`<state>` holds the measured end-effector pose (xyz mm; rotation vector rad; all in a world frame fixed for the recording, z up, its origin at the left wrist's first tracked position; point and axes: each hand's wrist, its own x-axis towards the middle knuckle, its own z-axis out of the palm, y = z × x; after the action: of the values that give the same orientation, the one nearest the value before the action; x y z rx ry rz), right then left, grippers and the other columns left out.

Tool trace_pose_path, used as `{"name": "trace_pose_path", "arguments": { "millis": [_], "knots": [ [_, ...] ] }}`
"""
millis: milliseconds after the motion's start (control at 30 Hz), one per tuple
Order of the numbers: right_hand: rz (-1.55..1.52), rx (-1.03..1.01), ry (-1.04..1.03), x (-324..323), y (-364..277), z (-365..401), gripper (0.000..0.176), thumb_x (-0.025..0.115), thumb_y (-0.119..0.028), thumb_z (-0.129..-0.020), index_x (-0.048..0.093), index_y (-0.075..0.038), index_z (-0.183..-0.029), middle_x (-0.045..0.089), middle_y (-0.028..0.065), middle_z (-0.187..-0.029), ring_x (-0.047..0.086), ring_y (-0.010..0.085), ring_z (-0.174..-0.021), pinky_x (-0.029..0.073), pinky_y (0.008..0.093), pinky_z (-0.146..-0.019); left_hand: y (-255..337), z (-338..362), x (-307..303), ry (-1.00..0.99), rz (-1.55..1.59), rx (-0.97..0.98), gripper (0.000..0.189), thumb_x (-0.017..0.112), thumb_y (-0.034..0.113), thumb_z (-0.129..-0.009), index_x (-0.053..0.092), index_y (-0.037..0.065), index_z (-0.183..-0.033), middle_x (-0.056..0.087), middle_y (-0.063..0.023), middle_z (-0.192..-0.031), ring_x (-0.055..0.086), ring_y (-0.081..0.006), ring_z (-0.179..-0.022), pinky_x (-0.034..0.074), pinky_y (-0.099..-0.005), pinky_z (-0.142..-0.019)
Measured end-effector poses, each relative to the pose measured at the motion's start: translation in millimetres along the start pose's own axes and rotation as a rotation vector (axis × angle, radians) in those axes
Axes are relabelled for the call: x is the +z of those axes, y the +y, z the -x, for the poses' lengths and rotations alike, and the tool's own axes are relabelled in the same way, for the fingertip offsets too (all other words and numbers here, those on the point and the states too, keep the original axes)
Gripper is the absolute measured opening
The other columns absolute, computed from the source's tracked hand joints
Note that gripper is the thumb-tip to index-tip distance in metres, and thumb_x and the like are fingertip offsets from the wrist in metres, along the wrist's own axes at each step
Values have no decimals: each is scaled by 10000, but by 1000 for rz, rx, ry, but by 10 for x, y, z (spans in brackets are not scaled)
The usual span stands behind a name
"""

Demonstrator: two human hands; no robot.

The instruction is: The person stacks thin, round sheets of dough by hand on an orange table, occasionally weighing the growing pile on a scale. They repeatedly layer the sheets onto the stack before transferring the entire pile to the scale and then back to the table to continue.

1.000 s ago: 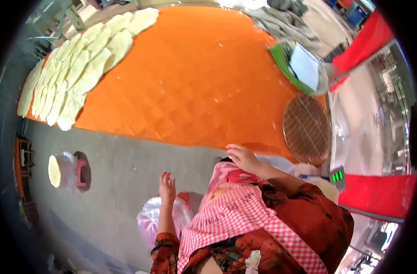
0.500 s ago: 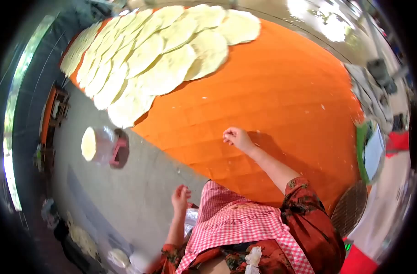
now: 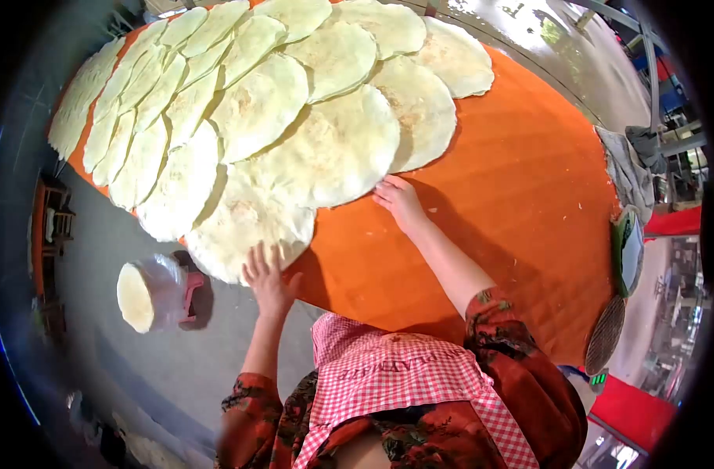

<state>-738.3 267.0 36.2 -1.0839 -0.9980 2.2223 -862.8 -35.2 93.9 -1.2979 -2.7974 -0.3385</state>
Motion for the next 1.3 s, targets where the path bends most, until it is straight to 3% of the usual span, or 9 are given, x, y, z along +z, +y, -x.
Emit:
{"name": "trace_pose_path", "arguments": {
  "millis": [333, 500, 700, 867, 967, 1100, 1133, 1200, 1300],
  "knots": [
    [-89, 8, 183, 678, -229, -372, 519, 668, 23, -752, 497, -7, -1241, 556, 106, -1212, 546, 260, -1100, 472, 416, -936, -897, -459, 443, -39, 410, 250, 345, 598, -14, -662, 608, 46, -1002, 573, -103, -1120, 541, -322, -1006, 459, -406, -803],
    [-8, -98, 146, 66, -485, 522, 595, 585, 41, -760, 398, 65, -1325, 518, 151, -1290, 519, 281, -1178, 449, 426, -982, -1241, -525, 306, -202, 1186, -544, 122, 582, 114, -894, 627, 0, -901, 581, 1, -727, 494, -58, -648, 421, -227, -542],
    [59, -37, 143, -818, 76, 1462, 546, 581, 24, -773, 447, 46, -1303, 561, 136, -1246, 556, 255, -1135, 454, 373, -962, -1169, -791, -570, 22, 1438, -716, 217, 596, 84, -863, 602, -8, -1059, 631, -50, -905, 594, -131, -765, 481, -264, -658],
    [108, -119, 216, -788, 344, 1601, 446, 593, -16, -777, 534, 51, -1214, 627, 101, -1126, 594, 203, -1023, 473, 340, -878, -116, -1149, -577, 115, 1300, -121, 261, 519, -48, -816, 586, -42, -1069, 593, -92, -1055, 590, -173, -826, 471, -292, -704],
    [131, -180, 282, -750, 431, 1610, 437, 596, -30, -779, 544, 43, -1206, 628, 98, -1115, 589, 189, -1022, 467, 335, -878, 1021, -1154, -25, 2, 1241, 76, 284, 482, 40, -846, 584, 14, -1109, 607, -137, -929, 605, -245, -776, 486, -363, -699],
    [-394, -85, 144, -574, 374, 1642, 448, 617, -159, -869, 496, -2, -1271, 588, 90, -1189, 575, 195, -1071, 456, 336, -926, 1985, -688, 906, -374, 862, 386, 323, 432, 156, -885, 582, 89, -1163, 625, -198, -762, 625, -341, -710, 507, -457, -692],
    [-589, -50, 100, -465, 268, 1708, 459, 621, -187, -882, 485, -4, -1280, 584, 85, -1190, 574, 198, -1077, 458, 330, -928, 2066, -632, 646, -713, 766, 509, 341, 515, 170, -857, 588, 87, -1180, 633, -242, -989, 612, -384, -930, 483, -452, -853],
    [-176, -192, 252, -671, 455, 1666, 449, 636, -175, -876, 499, 1, -1266, 593, 81, -1168, 575, 201, -1067, 457, 318, -919, 2121, -291, 1386, -249, 717, 988, 382, 603, 193, -826, 579, 68, -1186, 572, -225, -1189, 556, -387, -1081, 441, -422, -950],
    [-33, -67, 374, -1147, 476, 1679, 476, 676, -92, -801, 516, 16, -1237, 603, 101, -1143, 596, 210, -1003, 483, 322, -845, 1630, -425, 698, -645, 1267, 695, 401, 670, 202, -797, 586, 60, -1164, 518, -189, -1287, 493, -353, -1197, 410, -405, -1001]
  ]
}}
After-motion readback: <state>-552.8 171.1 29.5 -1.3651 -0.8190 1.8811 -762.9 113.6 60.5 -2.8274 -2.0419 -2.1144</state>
